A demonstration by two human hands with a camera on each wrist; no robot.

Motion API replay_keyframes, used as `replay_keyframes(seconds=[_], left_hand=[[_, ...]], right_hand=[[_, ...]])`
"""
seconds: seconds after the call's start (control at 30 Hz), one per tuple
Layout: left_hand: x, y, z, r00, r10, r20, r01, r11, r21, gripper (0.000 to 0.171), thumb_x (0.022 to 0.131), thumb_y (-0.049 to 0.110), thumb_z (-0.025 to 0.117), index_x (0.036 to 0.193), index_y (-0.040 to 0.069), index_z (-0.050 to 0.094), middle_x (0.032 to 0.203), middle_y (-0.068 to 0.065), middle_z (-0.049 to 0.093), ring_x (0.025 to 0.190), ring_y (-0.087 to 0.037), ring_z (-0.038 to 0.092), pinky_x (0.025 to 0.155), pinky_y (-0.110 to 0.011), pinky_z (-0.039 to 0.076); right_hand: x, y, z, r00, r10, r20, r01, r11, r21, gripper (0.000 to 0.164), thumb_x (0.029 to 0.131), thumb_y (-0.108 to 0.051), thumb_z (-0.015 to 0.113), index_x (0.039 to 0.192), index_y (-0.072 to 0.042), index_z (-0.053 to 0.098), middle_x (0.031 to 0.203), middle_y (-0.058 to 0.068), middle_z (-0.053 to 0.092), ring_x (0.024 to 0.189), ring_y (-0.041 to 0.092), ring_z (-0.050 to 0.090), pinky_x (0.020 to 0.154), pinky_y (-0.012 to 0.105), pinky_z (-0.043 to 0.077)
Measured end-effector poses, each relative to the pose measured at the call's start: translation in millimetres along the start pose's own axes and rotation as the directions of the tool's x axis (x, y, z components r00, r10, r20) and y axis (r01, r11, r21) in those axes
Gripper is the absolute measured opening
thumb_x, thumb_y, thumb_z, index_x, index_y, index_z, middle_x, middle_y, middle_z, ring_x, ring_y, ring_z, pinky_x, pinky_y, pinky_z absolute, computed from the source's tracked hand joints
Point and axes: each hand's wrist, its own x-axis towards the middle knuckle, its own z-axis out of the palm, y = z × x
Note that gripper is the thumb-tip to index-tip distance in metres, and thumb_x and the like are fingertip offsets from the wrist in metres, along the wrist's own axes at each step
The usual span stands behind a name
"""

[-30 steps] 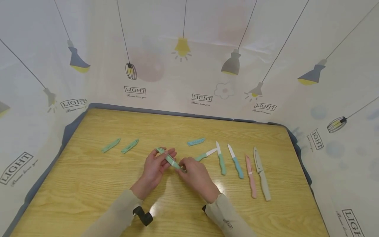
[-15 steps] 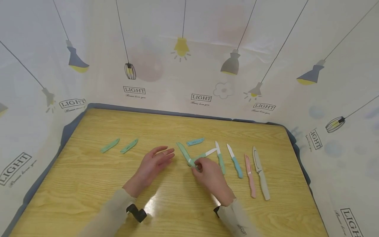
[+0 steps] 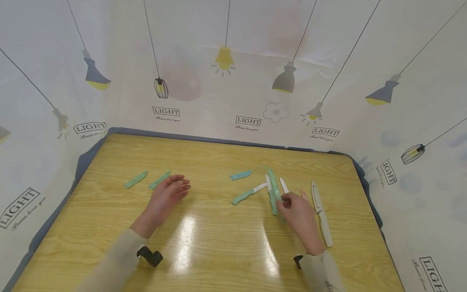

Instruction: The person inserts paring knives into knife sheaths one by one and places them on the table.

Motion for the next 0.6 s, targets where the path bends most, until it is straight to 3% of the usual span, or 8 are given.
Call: replay_keyframes(seconds=[0.03, 0.2, 0.3, 0.47, 0.6], left_hand=[[-0.1, 0.5, -2.3, 1.0, 0.004, -0.004, -0.004, 1.0, 0.0, 0.041, 0.098, 0.008, 0.052, 0.132, -0.009, 0.04, 0.114, -0.013, 0.06, 0.113, -0.032, 0.057, 0.099, -0.042, 0.046], [0.3, -0.5, -11.8, 1.0, 0.019, -0.004, -0.019, 1.0, -0.003, 0.038, 0.098, 0.007, 0.051, 0.131, -0.009, 0.04, 0.112, -0.011, 0.06, 0.111, -0.03, 0.058, 0.1, -0.043, 0.046], [0.5, -1.8, -15.3, 1.0, 0.019, -0.001, -0.019, 1.0, -0.003, 0.039, 0.098, 0.007, 0.05, 0.131, -0.01, 0.038, 0.11, -0.01, 0.06, 0.111, -0.03, 0.058, 0.101, -0.043, 0.045], [-0.6, -1.4, -19.2, 1.0, 0.019, -0.005, -0.019, 1.0, -0.004, 0.037, 0.099, 0.007, 0.05, 0.13, -0.009, 0.039, 0.109, -0.01, 0.06, 0.11, -0.03, 0.057, 0.102, -0.045, 0.043], [-1.8, -0.8, -23.0, 1.0, 0.013, -0.018, -0.013, 1.0, 0.002, 0.038, 0.099, 0.008, 0.051, 0.132, -0.009, 0.039, 0.111, -0.011, 0.059, 0.111, -0.03, 0.057, 0.102, -0.045, 0.043]], right_hand=[[-0.6, 4.2, -2.8, 1.0, 0.024, 0.013, -0.024, 1.0, -0.008, 0.032, 0.09, -0.026, 0.066, 0.105, 0.003, 0.069, 0.088, 0.01, 0.069, 0.075, 0.02, 0.064, 0.06, 0.036, 0.055], [-2.1, 25.7, -10.4, 0.989, 0.122, 0.087, -0.117, 0.991, -0.059, 0.038, 0.094, -0.03, 0.059, 0.111, 0.004, 0.066, 0.101, 0.017, 0.068, 0.087, 0.028, 0.064, 0.069, 0.043, 0.056], [-2.5, 37.2, -12.2, 0.984, 0.138, 0.108, -0.127, 0.986, -0.103, 0.04, 0.094, -0.029, 0.058, 0.109, 0.007, 0.065, 0.101, 0.019, 0.068, 0.083, 0.028, 0.064, 0.07, 0.045, 0.055], [-3.2, 50.5, -11.9, 0.981, 0.155, 0.115, -0.134, 0.976, -0.172, 0.038, 0.093, -0.027, 0.059, 0.099, 0.009, 0.066, 0.08, 0.013, 0.066, 0.062, 0.019, 0.057, 0.056, 0.037, 0.052], [-5.3, 56.1, -8.9, 0.985, 0.138, 0.101, -0.112, 0.967, -0.227, 0.034, 0.093, -0.028, 0.061, 0.084, 0.005, 0.063, 0.063, 0.005, 0.055, 0.051, 0.017, 0.048, 0.043, 0.03, 0.041]])
